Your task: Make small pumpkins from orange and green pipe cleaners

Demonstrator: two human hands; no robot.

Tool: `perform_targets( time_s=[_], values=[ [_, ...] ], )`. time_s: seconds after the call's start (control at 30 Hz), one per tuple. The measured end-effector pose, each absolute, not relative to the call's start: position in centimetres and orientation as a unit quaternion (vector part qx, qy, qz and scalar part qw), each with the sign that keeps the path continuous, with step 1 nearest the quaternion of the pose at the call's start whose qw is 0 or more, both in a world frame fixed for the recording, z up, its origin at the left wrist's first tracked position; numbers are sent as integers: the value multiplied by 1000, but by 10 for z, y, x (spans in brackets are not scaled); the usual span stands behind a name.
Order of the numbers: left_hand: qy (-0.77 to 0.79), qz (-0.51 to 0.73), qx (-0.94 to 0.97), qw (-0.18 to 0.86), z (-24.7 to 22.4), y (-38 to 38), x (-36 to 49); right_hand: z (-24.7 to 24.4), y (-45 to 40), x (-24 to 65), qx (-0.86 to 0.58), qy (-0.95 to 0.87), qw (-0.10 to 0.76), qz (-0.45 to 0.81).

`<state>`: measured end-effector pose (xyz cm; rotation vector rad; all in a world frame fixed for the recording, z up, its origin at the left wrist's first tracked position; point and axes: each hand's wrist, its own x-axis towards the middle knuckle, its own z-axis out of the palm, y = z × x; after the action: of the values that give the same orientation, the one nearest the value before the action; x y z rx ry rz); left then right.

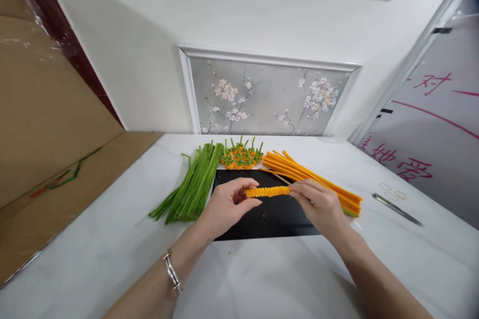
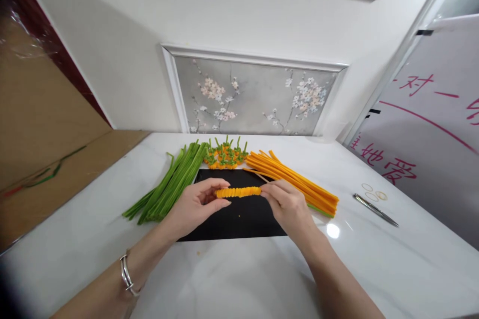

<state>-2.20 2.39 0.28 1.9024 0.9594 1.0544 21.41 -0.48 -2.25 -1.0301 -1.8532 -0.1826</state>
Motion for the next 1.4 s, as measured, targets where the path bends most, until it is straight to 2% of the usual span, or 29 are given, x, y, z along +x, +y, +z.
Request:
perform_targets(
  time_s=[0.13, 0.3, 0.53, 0.8, 1.1, 1.4],
  values=[
    [373, 412, 769, 317, 7, 22, -22, -23, -6, 214, -421, -775, 463, -81],
    [378, 412, 771, 304, 5, 22, -21, -23, -8, 204, -417, -772, 474, -79],
    [374, 425, 722, 397, 5, 26, -23, -23, -5, 212, -436, -767, 471, -9],
    [389, 377, 710, 449, -2, 23, -21, -16, -8, 211, -421, -780, 463, -9],
    [368, 390, 699, 473, 5, 21, -20, -18, -9, 203, -395, -783, 480, 2],
    [379, 434, 657, 487, 8, 22, -20, -14, -10, 215, -415, -755, 505, -52]
  ],
)
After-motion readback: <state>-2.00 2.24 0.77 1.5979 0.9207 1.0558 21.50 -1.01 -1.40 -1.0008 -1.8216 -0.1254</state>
